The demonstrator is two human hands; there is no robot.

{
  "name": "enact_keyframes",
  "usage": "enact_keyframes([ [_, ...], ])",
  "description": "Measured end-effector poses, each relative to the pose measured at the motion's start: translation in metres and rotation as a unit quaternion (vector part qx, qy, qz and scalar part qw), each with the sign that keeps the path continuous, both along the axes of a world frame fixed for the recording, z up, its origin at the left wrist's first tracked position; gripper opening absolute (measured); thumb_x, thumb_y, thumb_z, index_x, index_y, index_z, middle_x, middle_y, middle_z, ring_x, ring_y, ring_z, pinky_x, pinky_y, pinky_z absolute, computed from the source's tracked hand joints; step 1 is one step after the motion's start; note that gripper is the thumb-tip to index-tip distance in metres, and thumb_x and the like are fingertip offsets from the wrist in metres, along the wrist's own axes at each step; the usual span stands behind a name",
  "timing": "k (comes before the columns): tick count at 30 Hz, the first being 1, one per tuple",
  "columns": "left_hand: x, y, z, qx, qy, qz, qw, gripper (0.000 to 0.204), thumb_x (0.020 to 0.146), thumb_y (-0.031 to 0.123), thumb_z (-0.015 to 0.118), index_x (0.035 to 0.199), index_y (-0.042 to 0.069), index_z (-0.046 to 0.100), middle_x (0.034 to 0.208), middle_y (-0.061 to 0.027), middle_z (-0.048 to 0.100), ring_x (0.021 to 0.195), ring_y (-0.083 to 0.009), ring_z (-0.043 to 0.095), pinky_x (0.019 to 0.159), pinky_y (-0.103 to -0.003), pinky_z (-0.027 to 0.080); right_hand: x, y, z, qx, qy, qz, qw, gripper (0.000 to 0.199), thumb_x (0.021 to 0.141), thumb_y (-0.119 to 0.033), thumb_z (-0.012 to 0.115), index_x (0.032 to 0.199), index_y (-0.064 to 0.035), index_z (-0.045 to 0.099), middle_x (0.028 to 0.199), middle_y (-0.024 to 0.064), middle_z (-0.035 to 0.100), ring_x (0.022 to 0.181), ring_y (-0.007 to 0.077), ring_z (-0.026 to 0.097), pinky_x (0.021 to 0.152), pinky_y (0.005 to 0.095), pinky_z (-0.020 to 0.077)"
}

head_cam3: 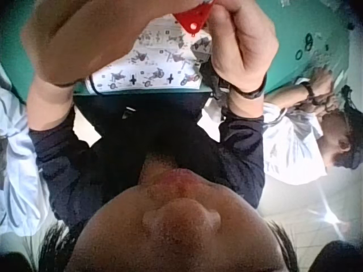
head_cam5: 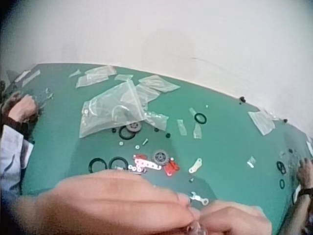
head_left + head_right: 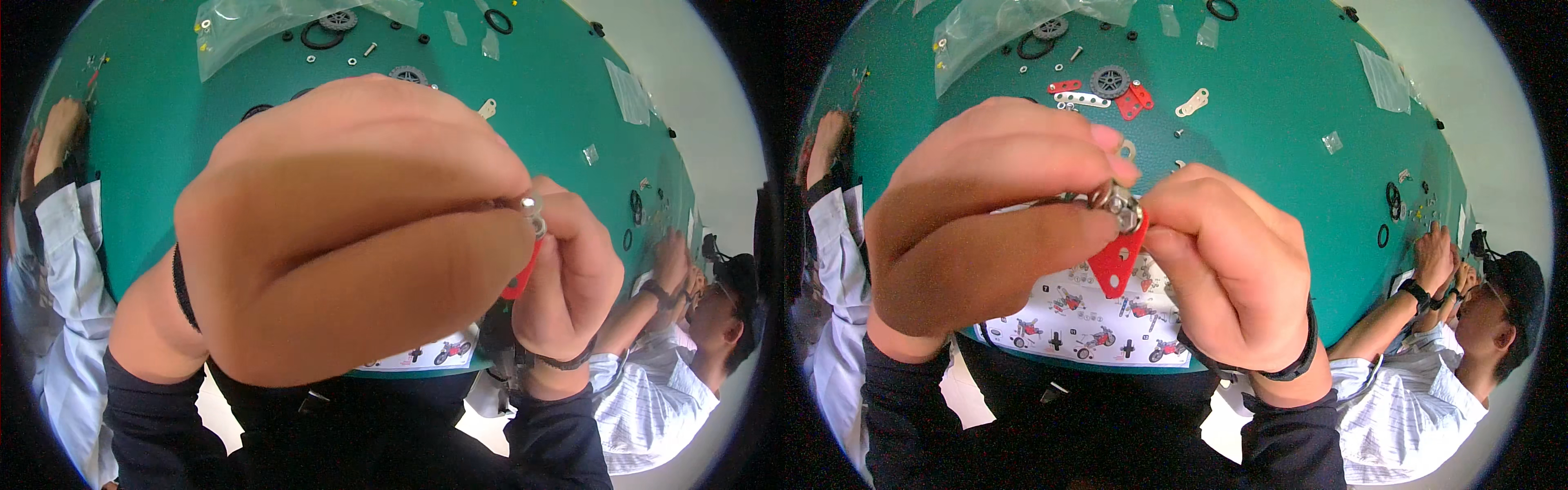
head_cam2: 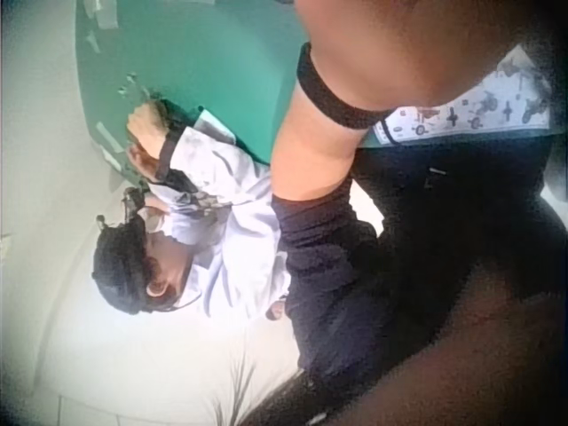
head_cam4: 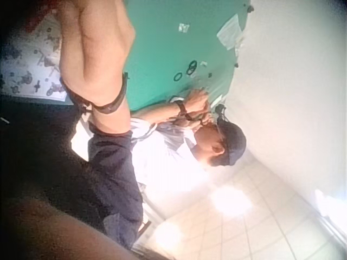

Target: Assembling a small toy motorcycle model using parts, screws, and a wrench following printed instructions.

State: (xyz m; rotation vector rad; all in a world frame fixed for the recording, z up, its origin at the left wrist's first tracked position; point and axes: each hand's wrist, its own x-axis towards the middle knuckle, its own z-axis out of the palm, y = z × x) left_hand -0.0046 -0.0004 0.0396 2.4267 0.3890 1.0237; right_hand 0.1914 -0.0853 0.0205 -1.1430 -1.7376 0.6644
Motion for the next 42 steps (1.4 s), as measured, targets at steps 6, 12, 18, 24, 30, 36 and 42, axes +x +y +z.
enact_keyframes([
  [6,0.000,0.003,-0.012,0.025,-0.006,0.003,1.000,0.019,0.063,0.005,0.074,0.082,0.004,0.072,0.097,-0.0105,0.072,0.089,-0.0306,0.071,0.075,-0.040,0.058,-0.005,-0.011,0.009,-0.058,-0.020,-0.037,0.997,0.023,0.103,-0.016,0.050,0.103,0.0047,0.060,0.095,0.0074,0.064,0.084,0.0118,0.056,0.078,0.0248,0.0424],
  [12,0.001,0.000,-0.026,-0.046,-0.076,-0.016,0.996,0.017,0.064,0.002,0.073,0.081,0.005,0.073,0.097,-0.0091,0.073,0.091,-0.0308,0.072,0.076,-0.040,0.058,-0.008,-0.016,0.015,-0.207,0.140,-0.027,0.968,0.027,0.102,-0.023,0.055,0.099,0.0034,0.059,0.092,0.0055,0.063,0.080,0.0103,0.056,0.072,0.0227,0.0424],
  [18,-0.001,0.000,-0.033,-0.076,-0.121,-0.027,0.989,0.016,0.067,-0.002,0.068,0.081,0.004,0.073,0.096,-0.0100,0.072,0.091,-0.0316,0.073,0.076,-0.040,0.058,-0.012,-0.012,0.003,-0.236,0.318,0.026,0.918,0.026,0.101,-0.024,0.056,0.099,0.0008,0.053,0.084,0.0061,0.059,0.064,0.0088,0.050,0.056,0.0223,0.0368],
  [24,-0.008,0.008,-0.034,-0.031,-0.097,-0.022,0.995,0.019,0.070,-0.006,0.066,0.086,0.003,0.072,0.095,-0.0134,0.072,0.088,-0.0337,0.073,0.077,-0.041,0.059,-0.020,-0.010,-0.002,-0.268,0.439,0.071,0.855,0.019,0.102,-0.020,0.052,0.107,-0.0044,0.041,0.075,0.0069,0.054,0.048,0.0072,0.038,0.043,0.0225,0.0246],
  [30,-0.007,0.004,-0.037,-0.036,-0.080,-0.010,0.996,0.017,0.078,-0.006,0.068,0.093,0.001,0.069,0.092,-0.0175,0.071,0.086,-0.0354,0.072,0.077,-0.045,0.058,-0.016,-0.009,-0.001,-0.267,0.415,0.031,0.869,0.024,0.101,-0.015,0.052,0.118,-0.0070,0.037,0.071,0.0059,0.052,0.047,0.0074,0.038,0.043,0.0226,0.0257],
  [36,-0.005,0.010,-0.021,-0.017,-0.058,-0.040,0.997,0.014,0.082,-0.005,0.070,0.095,0.000,0.066,0.092,-0.0182,0.071,0.084,-0.0350,0.072,0.076,-0.045,0.058,-0.018,-0.009,-0.005,-0.136,0.304,0.003,0.943,0.030,0.097,-0.008,0.052,0.125,-0.0070,0.040,0.096,0.0065,0.052,0.059,0.0114,0.051,0.049,0.0243,0.0391],
  [42,-0.001,0.012,-0.020,-0.010,-0.053,-0.070,0.996,0.015,0.080,-0.006,0.069,0.094,-0.001,0.065,0.091,-0.0194,0.070,0.083,-0.0348,0.072,0.075,-0.045,0.058,-0.015,-0.011,-0.006,-0.093,0.283,0.013,0.955,0.025,0.094,-0.005,0.055,0.117,-0.0064,0.045,0.107,0.0044,0.047,0.080,0.0142,0.057,0.066,0.0259,0.0488],
])
